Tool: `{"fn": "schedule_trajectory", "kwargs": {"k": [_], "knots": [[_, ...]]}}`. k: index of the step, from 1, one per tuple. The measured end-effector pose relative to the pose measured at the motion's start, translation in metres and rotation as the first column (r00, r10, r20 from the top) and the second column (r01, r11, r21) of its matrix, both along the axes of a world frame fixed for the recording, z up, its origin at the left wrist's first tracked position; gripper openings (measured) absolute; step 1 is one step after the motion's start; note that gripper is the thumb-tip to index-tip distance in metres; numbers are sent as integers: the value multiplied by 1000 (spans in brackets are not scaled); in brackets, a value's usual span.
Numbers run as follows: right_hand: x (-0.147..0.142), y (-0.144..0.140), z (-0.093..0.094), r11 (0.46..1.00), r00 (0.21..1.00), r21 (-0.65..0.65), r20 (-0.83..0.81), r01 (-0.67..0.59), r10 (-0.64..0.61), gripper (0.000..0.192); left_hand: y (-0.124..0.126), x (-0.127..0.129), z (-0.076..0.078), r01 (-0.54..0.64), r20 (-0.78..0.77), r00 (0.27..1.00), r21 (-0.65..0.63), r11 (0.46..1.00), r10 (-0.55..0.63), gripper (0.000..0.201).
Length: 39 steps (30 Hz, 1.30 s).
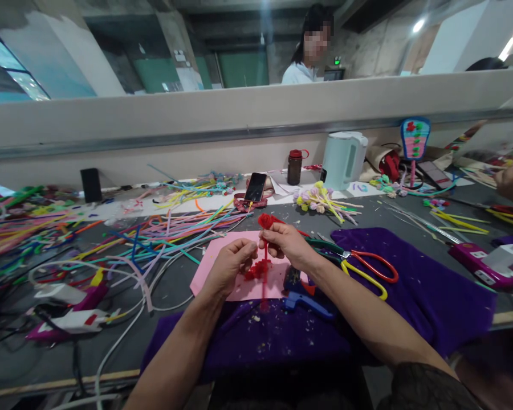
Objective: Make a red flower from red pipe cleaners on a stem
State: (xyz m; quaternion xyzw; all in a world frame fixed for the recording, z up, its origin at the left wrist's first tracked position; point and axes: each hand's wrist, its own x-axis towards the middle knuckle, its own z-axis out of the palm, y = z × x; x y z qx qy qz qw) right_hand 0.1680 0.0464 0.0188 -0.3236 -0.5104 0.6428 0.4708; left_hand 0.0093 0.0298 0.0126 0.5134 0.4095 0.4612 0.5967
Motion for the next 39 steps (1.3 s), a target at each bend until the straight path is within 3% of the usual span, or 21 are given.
{"fn": "schedule_trajectory", "kwargs": {"k": [9,19,24,34,39], "knots": [[0,-2,-1,985,987,-97,-94,-141,132,24,0,2,2,54,204,978,-91,994,-35,37],[-3,-2,-5,979,973,-66,-144,-190,179,24,-3,5,1,79,203,977,-101,992,-57,40],[-5,-3,-4,978,978,-53,-75,-199,195,29,-5,9,-2,47,178,984,-113,993,-26,39],[-6,-11,5,993,996,111,88,-27,17,38,-5,15,-13,-15,202,979,-102,995,35,34],[-8,-14,6,988,991,157,130,-7,-13,40,-7,16,-11,-42,174,983,-97,994,59,31]]}}
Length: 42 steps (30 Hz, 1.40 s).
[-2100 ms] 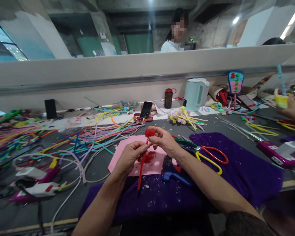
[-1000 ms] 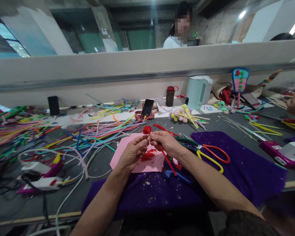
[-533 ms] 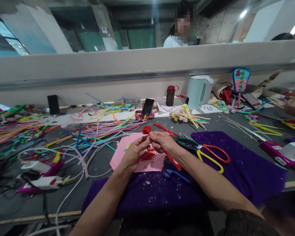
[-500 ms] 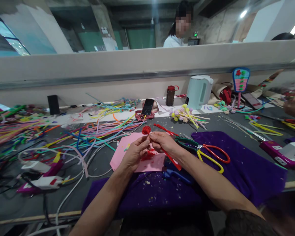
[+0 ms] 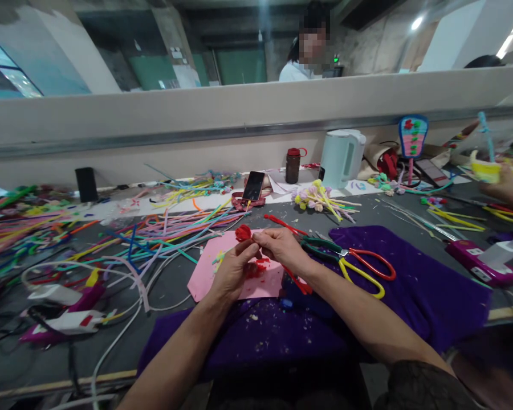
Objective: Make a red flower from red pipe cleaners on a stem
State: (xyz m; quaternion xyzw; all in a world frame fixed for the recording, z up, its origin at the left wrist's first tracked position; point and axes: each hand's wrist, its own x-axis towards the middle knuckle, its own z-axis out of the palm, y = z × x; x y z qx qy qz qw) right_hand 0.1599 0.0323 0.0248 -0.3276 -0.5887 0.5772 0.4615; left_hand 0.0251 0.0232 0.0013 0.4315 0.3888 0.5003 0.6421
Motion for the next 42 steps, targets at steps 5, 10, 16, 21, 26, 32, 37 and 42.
{"fn": "schedule_trajectory", "kwargs": {"k": [5,10,16,21,26,32,37,42], "knots": [[0,0,-1,999,1000,37,16,1,-1,39,0,0,4,-70,-19,997,20,997,71,29],[-2,-1,-3,999,999,30,37,-16,15,38,0,-2,7,-82,44,996,1,997,82,29],[-4,-3,-6,995,993,-6,64,-102,103,35,3,-5,8,-69,213,973,-81,994,85,24],[4,5,-6,989,971,-30,192,-142,145,39,15,-21,13,-205,332,916,-92,974,224,22],[27,22,-2,998,984,-57,179,18,-8,36,28,-40,17,-352,413,840,-82,932,353,24],[59,38,1,950,952,-58,29,306,-305,31,27,-48,23,-477,423,798,7,879,429,23],[51,33,-3,948,948,3,18,318,-318,28,18,-42,29,-417,296,884,154,896,361,22],[22,22,-7,976,973,2,87,216,-216,27,12,-39,32,-414,247,901,239,878,357,21]]}}
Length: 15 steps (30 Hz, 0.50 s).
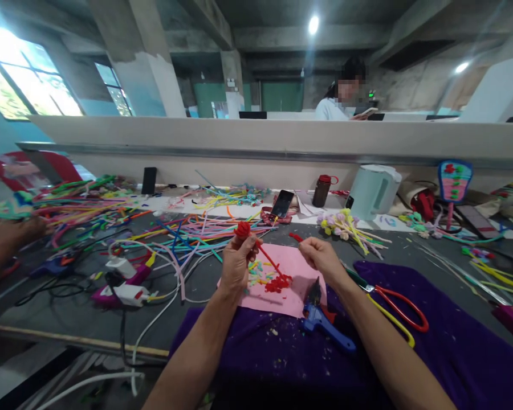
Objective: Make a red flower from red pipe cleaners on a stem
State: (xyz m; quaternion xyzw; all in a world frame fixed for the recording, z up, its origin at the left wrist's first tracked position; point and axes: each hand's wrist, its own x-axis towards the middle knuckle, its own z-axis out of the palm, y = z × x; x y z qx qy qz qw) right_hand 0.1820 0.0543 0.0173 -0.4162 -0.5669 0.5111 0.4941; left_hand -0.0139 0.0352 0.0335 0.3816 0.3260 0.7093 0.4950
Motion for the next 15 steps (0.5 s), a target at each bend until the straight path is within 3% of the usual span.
{"fn": "schedule_trajectory", "kwargs": {"k": [7,15], "knots": [[-18,-11,10,994,990,-14,85,-111,112,35,-3,-1,1,-31,-91,995,39,999,35,21],[-31,-20,36,969,955,220,293,-115,47,20,-7,-3,2,-56,-293,952,130,990,93,13]]}}
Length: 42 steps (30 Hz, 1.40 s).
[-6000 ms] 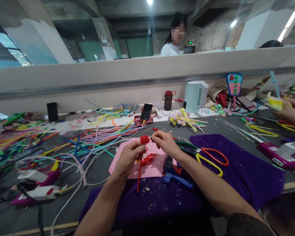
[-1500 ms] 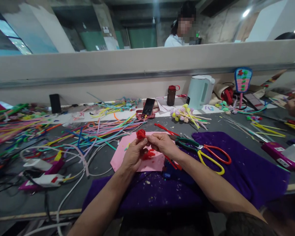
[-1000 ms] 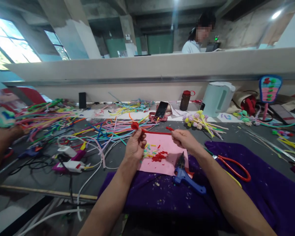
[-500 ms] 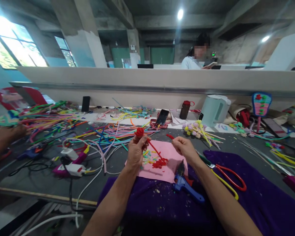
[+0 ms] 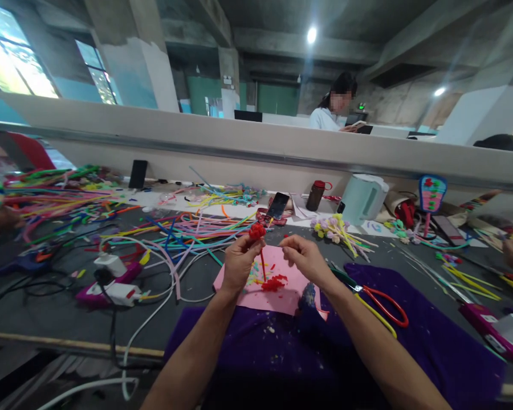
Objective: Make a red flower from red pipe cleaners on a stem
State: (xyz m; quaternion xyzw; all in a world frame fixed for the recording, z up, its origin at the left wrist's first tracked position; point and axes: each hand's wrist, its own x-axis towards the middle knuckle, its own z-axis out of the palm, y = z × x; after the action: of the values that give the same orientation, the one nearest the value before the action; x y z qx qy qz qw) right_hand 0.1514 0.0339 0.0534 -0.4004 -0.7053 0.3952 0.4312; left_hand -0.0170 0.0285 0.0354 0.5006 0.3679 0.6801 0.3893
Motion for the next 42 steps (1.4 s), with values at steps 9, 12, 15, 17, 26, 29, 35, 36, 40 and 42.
{"fn": "schedule_trajectory", "kwargs": {"k": [9,12,15,17,26,29,35,36,40,42], "knots": [[-27,-13,39,968,982,249,176,26,-71,49,-13,1,11,-54,-150,987,59,997,62,10],[-32,-15,38,952,975,301,189,52,-113,42,-12,1,8,-75,-201,975,117,990,97,12],[-33,-15,34,953,980,294,157,73,-124,34,-10,0,5,-92,-255,958,157,983,130,11],[-33,-14,31,959,985,271,123,83,-120,31,-9,0,3,-95,-295,944,180,979,146,12],[-33,-14,24,960,984,251,92,125,-152,25,-9,1,2,-92,-342,926,213,973,162,8],[-31,-17,27,957,983,282,141,73,-116,37,-7,1,-1,-98,-370,911,238,966,183,11],[-17,-19,33,940,983,337,146,57,-111,48,-3,0,-6,-120,-501,811,363,924,302,13],[-15,-19,32,936,982,346,149,61,-118,45,-3,0,-6,-117,-515,800,369,922,307,12],[-13,-16,28,920,979,390,175,29,-105,37,-4,2,-7,-100,-554,775,370,924,306,9],[-14,-15,25,906,980,421,166,30,-110,34,-5,2,-7,-94,-564,770,365,926,300,8]]}}
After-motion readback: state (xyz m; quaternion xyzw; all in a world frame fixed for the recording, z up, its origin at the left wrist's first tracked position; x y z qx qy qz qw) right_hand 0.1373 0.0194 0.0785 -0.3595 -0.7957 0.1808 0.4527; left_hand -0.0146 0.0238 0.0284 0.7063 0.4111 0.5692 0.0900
